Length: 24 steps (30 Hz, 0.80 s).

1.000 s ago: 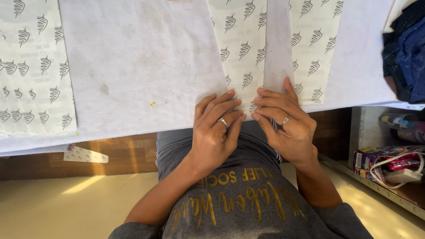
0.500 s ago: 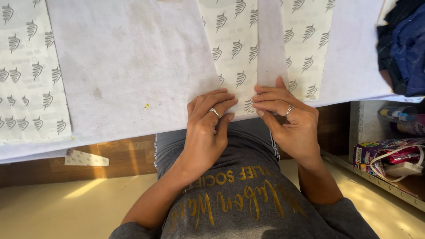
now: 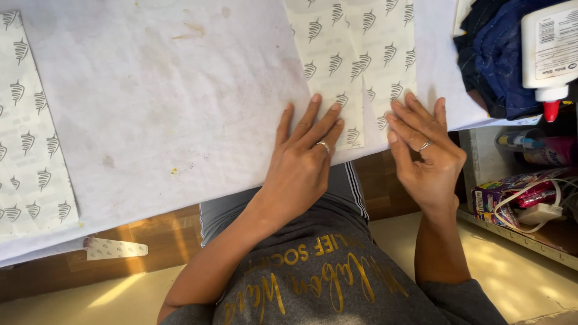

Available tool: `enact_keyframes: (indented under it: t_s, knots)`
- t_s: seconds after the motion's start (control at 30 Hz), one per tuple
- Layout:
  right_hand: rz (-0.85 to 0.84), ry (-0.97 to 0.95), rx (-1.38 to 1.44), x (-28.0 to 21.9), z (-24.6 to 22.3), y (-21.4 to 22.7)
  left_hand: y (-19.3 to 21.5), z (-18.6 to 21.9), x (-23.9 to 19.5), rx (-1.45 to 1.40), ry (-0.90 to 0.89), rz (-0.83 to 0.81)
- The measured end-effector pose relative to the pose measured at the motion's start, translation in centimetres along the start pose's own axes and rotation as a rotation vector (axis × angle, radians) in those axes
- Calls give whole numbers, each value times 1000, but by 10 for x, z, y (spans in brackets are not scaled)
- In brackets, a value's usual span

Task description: The person organizes printed paper strips, applies glue from a bottle to the edges of the strips, and then folds the glued edges to assemble them into a stack.

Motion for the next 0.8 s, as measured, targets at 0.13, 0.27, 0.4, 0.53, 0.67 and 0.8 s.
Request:
enact_keyframes:
  t_s: [0.13, 0.27, 0.4, 0.53, 0.67, 0.8]
  knots:
    - [2, -17, -23, 1, 9, 10, -16, 8, 7, 60, -36, 11]
    - [-13, -21, -9, 0, 15, 13, -20, 12, 9, 64, -33, 26]
    - [0, 32, 13, -3, 6, 14, -3, 1, -5, -82, 4, 85]
    - [32, 59, 9, -10, 1, 10, 73, -45, -41, 45, 110, 288]
    - [30, 39, -18, -16, 7, 9, 196, -107, -113, 207, 477, 557]
    - [4, 168, 39, -12, 0, 5, 245, -149, -175, 866, 571, 396]
Point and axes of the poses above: each hand's wrist, its own x-axis towards the middle knuckle, its own y-axis out of the back of the hand, z = x × y, the point moved 7 cm from there along x, towards the middle knuckle, and after that the axes turned 4 degrees about z, right-handed, at the moved point
